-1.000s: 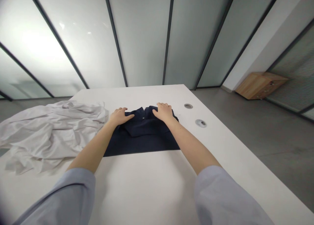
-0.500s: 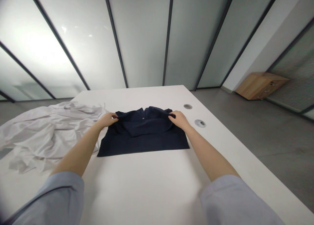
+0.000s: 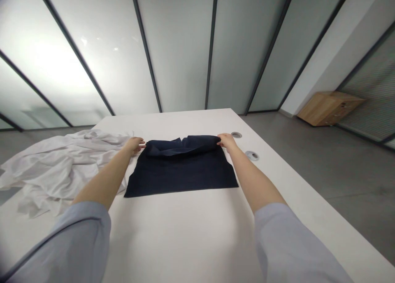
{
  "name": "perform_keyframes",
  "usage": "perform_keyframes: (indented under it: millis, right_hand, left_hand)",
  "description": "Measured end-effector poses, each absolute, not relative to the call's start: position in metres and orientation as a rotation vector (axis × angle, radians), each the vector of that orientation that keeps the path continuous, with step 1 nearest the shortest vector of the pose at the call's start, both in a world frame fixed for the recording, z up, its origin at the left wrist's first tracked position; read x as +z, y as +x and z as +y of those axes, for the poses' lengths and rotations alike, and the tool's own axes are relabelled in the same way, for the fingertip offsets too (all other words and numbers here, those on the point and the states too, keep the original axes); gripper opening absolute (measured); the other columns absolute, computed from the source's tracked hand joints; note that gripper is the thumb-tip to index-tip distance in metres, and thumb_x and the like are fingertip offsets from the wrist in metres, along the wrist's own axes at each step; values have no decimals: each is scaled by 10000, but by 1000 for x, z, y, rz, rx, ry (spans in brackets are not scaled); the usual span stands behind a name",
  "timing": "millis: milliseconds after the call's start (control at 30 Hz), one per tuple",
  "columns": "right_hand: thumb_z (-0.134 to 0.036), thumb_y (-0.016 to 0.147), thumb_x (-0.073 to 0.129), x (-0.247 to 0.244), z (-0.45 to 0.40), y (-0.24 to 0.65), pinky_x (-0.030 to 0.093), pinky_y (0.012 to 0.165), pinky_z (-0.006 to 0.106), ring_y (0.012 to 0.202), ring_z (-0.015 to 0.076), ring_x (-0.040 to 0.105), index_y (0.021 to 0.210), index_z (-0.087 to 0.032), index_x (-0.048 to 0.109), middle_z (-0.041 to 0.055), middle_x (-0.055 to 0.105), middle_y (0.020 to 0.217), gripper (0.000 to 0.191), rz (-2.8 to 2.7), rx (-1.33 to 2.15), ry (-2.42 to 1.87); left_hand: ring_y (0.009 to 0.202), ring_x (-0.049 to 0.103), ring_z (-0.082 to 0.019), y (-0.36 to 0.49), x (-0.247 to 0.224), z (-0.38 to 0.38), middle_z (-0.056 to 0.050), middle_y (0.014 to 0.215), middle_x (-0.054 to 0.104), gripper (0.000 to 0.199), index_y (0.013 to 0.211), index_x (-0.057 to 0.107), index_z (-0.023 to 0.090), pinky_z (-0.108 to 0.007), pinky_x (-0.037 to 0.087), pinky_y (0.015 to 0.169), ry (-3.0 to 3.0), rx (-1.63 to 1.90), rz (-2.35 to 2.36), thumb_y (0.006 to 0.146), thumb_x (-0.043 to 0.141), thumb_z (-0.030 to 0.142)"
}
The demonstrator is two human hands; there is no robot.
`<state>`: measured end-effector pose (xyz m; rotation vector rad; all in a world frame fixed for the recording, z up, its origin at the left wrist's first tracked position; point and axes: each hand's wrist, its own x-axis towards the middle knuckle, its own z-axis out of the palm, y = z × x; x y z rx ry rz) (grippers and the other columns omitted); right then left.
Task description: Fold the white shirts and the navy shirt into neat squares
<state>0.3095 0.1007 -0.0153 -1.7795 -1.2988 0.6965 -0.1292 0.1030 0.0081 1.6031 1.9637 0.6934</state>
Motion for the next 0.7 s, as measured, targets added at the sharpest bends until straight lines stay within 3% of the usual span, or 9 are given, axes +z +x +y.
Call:
perform_keyframes:
  millis: [100,167,233,300,500,600,700]
  right_hand:
    - [-252,764,450,-17,98,306,516,759,383,863,256,649,981,-149,677,127,691,936,330,-1418,476,-1727]
    - [-203,719,468,-19,95,302,455,915,436,1064,281,581,1026,-168,681,127,660,1120,375,-1648,236,-1629]
    - [-159,675,490,-19,91,297,378,1004,470,1185,289,502,1061,-200,686,94,620,1234,435,-1907,86,-1550]
    - [-134,661,501,-18,89,292,345,1026,474,1222,286,468,1047,-233,701,57,638,1220,446,-2132,38,-1534]
    - [-191,689,557,-9,88,298,376,965,396,1057,276,571,902,-212,739,82,710,1004,281,-2423,-108,-1649]
    - [-239,719,563,-8,95,309,410,894,353,980,266,598,867,-194,738,88,718,942,234,-2348,-93,-1727]
    - [-253,772,512,-13,104,315,439,791,299,887,226,619,865,-189,727,71,723,893,243,-2205,30,-1793]
  left_hand:
    - [903,636,-226,-121,9,96,-124,1039,651,372,1080,583,151,-334,507,722,1737,860,2042,768,431,286]
    - [1048,588,-243,-114,10,91,-106,1188,616,453,1128,596,174,-372,471,901,2065,841,1907,701,468,255]
    - [1185,511,-262,-107,11,86,-82,1272,580,519,1135,621,203,-395,386,1024,2395,624,1666,630,502,225]
    - [1218,487,-276,-102,13,84,-64,1224,616,491,1055,671,230,-407,324,1071,2570,341,1499,587,523,207]
    - [1025,589,-299,-113,25,85,-56,844,698,132,678,676,232,-487,207,1093,2642,33,1590,577,604,279]
    - [893,619,-265,-129,28,91,-46,726,669,160,637,638,223,-409,340,998,2535,71,1681,660,568,366]
    - [764,614,-235,-141,23,100,-47,692,646,279,669,621,217,-329,435,781,2339,213,1790,760,470,433]
